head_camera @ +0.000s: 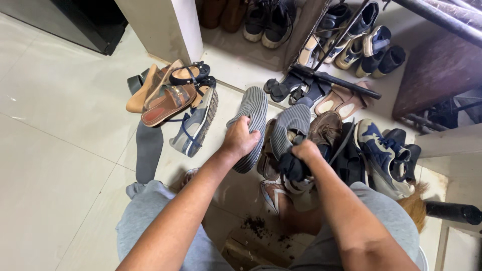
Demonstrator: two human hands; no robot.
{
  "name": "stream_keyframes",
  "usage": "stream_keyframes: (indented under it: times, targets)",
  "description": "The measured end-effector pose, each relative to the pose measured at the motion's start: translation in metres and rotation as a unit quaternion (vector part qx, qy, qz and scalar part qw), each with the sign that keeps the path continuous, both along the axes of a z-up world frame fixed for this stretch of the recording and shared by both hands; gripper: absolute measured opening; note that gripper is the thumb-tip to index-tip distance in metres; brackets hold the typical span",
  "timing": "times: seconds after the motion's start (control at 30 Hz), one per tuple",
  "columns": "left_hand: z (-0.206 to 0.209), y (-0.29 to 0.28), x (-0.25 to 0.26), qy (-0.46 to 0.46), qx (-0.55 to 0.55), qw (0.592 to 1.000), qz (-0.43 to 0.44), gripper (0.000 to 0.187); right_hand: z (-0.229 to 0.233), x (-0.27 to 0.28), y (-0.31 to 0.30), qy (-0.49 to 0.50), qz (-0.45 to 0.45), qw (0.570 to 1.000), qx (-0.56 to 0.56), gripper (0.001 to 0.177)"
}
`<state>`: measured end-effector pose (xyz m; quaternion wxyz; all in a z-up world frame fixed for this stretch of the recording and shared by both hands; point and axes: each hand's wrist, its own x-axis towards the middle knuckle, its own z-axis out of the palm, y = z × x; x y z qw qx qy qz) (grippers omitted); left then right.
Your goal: The person wipes a pair of gray slip-on shoes with a dark cloth, then switches to a blue and white sneaker and continues wiping it with the same cloth. The shoes are handled one at a time and rotated to clean different surfaces.
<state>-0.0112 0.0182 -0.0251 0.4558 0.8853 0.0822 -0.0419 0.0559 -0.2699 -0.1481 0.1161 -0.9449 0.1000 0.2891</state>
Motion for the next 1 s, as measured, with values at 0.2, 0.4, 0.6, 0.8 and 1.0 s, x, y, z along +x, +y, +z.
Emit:
stream_keyframes:
  times: [0.2, 0.4, 0.6, 0.8, 1.0]
  targets:
    - [0.016, -0.002, -0.001, -0.029, -0.090, 0.995, 0.003, 0.059, -0.096, -0.063, -0.012, 0.044, 0.113, 0.992, -0.030, 0.038]
    - [0.045, -0.007, 0.012, -0.012, -0.286, 0.958, -0.034, 0.048, -0.108, -0.079, -0.015, 0.065, 0.137, 0.988, -0.003, 0.037]
    - [0.035, -0.013, 0.022, 0.046, -0.451, 0.891, -0.039, 0.052, -0.028, 0.009, -0.020, 0.052, 0.110, 0.992, -0.037, 0.042]
    - [0.018, -0.016, 0.022, 0.031, -0.424, 0.904, -0.050, 0.065, 0.132, 0.035, 0.004, 0.101, 0.255, 0.960, 0.052, 0.038]
    - [0.027, -0.010, 0.019, 0.012, -0.410, 0.909, -0.080, 0.069, 0.185, 0.032, 0.017, -0.042, 0.072, 0.974, 0.210, 0.036]
